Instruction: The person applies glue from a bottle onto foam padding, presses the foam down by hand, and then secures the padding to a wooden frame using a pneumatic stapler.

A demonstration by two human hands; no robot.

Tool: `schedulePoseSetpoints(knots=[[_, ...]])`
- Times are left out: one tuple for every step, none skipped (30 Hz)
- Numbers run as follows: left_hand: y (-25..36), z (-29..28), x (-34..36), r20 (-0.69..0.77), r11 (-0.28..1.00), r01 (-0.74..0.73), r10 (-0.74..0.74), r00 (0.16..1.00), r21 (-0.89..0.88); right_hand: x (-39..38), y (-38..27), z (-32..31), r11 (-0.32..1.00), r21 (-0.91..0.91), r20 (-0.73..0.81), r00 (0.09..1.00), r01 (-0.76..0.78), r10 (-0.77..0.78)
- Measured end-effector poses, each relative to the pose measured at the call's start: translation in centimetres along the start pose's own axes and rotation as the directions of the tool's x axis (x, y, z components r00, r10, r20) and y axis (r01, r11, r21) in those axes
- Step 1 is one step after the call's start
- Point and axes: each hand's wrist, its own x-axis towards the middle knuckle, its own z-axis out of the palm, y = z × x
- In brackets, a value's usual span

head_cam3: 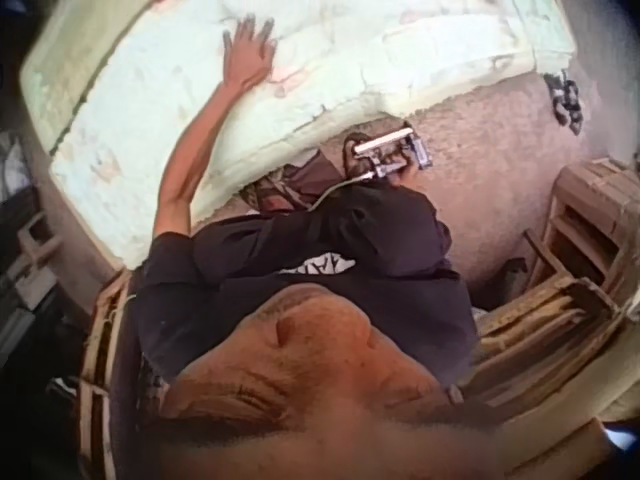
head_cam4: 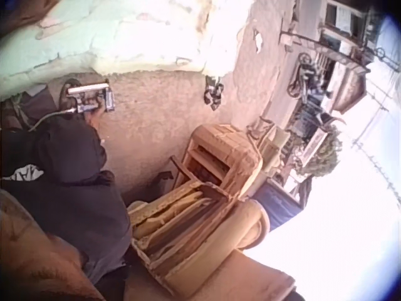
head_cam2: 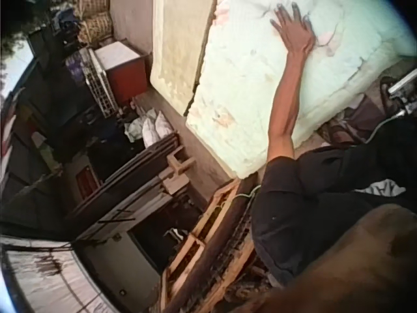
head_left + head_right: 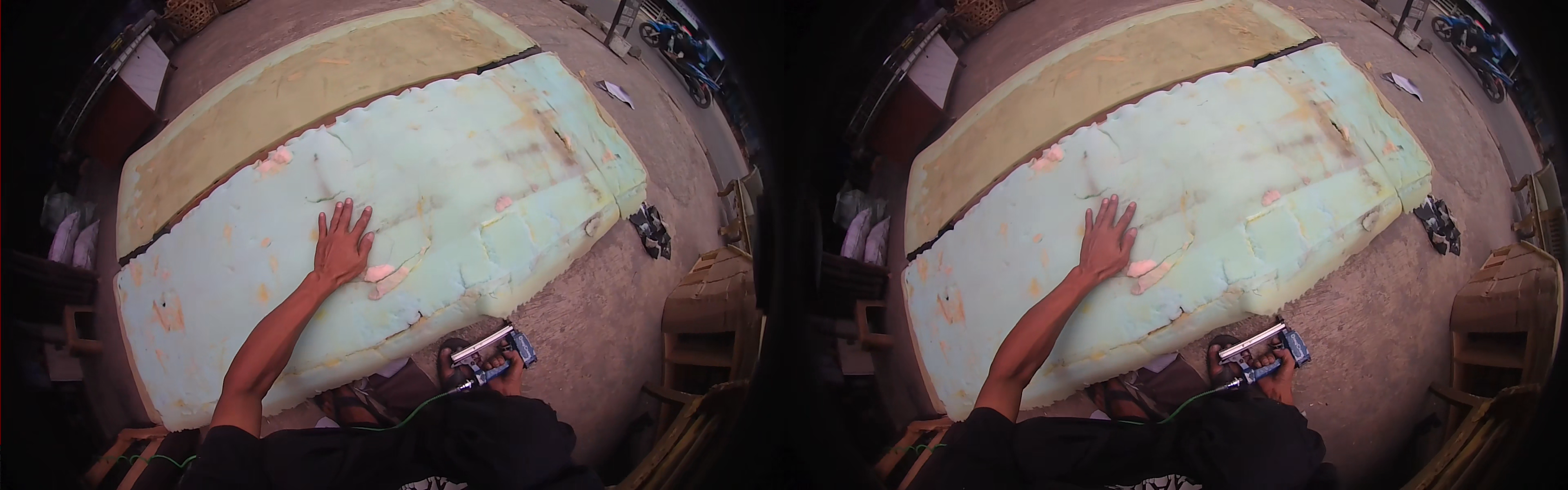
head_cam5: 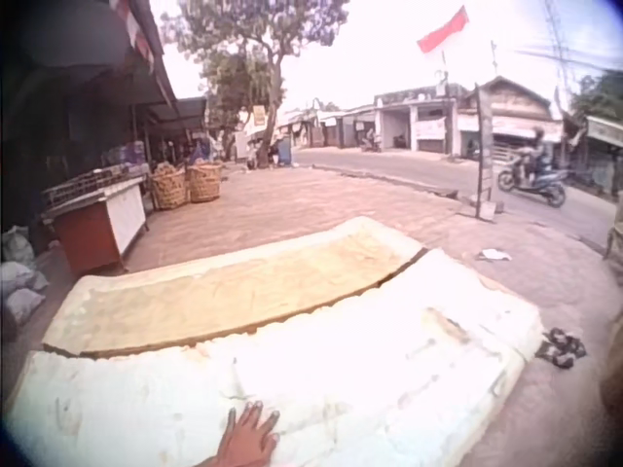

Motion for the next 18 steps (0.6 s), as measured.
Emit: schedulePoseSetpoints(knots=[[0.6, 0.0, -0.3, -0.041, 0.999, 0.034, -0.035, 0.999, -0.022, 0.4, 0.2, 0.1, 0.997, 0.075, -0.120, 0.993, -0.016, 0.025], [1.2, -0.3, -0.3, -0.049, 1.000, 0.002, -0.002, 0.999, -0.004, 0.2, 0.2, 0.4, 0.998, 0.061, -0.121, 0.992, -0.010, 0.018], [2.7, -0.6, 0.3, -0.043, 0.999, -0.038, 0.037, 0.998, -0.012, 0.4, 0.2, 0.8, 0.999, 0.045, -0.119, 0.993, 0.001, 0.005], [4.2, -0.8, 0.9, -0.009, 0.991, -0.132, 0.132, 0.991, -0.027, 0.2, 0.0, 0.6, 0.998, 0.061, -0.082, 0.997, -0.004, 0.009], [5.5, -1.4, 1.4, 0.025, 0.974, -0.222, 0.223, 0.975, -0.040, -0.3, 0.0, 1.0, 0.998, 0.062, -0.077, 0.997, -0.013, 0.018], [7.3, -1.5, 2.1, 0.059, 0.963, -0.270, 0.271, 0.961, -0.027, 0.0, 0.4, 0.5, 0.997, 0.069, -0.075, 0.997, -0.027, 0.032], [9.1, -1.0, 2.8, 0.070, 0.957, -0.290, 0.291, 0.954, -0.034, 0.4, 0.7, 0.0, 0.996, 0.075, -0.072, 0.996, -0.042, 0.047], [10.9, -0.9, 3.6, 0.075, 0.926, -0.372, 0.376, 0.923, -0.069, 0.5, 1.0, 0.0, 0.993, 0.105, -0.137, 0.988, -0.062, 0.076], [12.8, -0.7, 4.1, 0.073, 0.888, -0.448, 0.456, 0.887, -0.103, 0.3, 1.2, 0.7, 0.991, 0.111, -0.122, 0.989, -0.070, 0.083], [14.7, -0.1, 4.3, 0.072, 0.873, -0.466, 0.479, 0.875, -0.145, -0.1, 1.3, 1.3, 0.991, 0.112, -0.139, 0.986, -0.075, 0.090], [16.6, 0.8, 4.4, 0.068, 0.857, -0.480, 0.498, 0.864, -0.186, -0.4, 1.3, 2.0, 0.991, 0.110, -0.155, 0.983, -0.081, 0.098], [18.5, 2.0, 4.0, 0.062, 0.845, -0.491, 0.513, 0.856, -0.209, -0.8, 1.3, 3.1, 0.996, 0.054, -0.179, 0.981, -0.069, 0.078], [20.3, 3.1, 3.0, 0.097, 0.841, -0.493, 0.522, 0.847, -0.220, -1.2, 1.2, 3.4, 0.995, 0.051, -0.134, 0.987, -0.081, 0.087], [21.4, 3.4, 2.2, 0.090, 0.842, -0.518, 0.534, 0.841, -0.151, -1.1, 1.1, 3.1, 0.995, 0.053, -0.139, 0.986, -0.081, 0.088], [22.1, 3.6, 1.7, 0.084, 0.839, -0.538, 0.544, 0.835, -0.080, -0.9, 1.1, 2.5, 0.995, 0.053, -0.144, 0.985, -0.085, 0.092], [22.3, 3.8, 1.9, 0.089, 0.833, -0.546, 0.553, 0.829, -0.085, -0.7, 1.0, 2.0, 0.995, 0.063, -0.151, 0.985, -0.080, 0.088], [22.1, 3.9, 2.3, 0.081, 0.832, -0.552, 0.555, 0.828, -0.057, -0.2, 0.9, 1.8, 0.992, 0.093, -0.101, 0.990, -0.090, 0.100], [22.1, 4.1, 2.4, 0.074, 0.829, -0.558, 0.558, 0.826, -0.029, 0.0, 0.9, 1.5, 0.987, 0.123, -0.050, 0.993, -0.102, 0.109]])
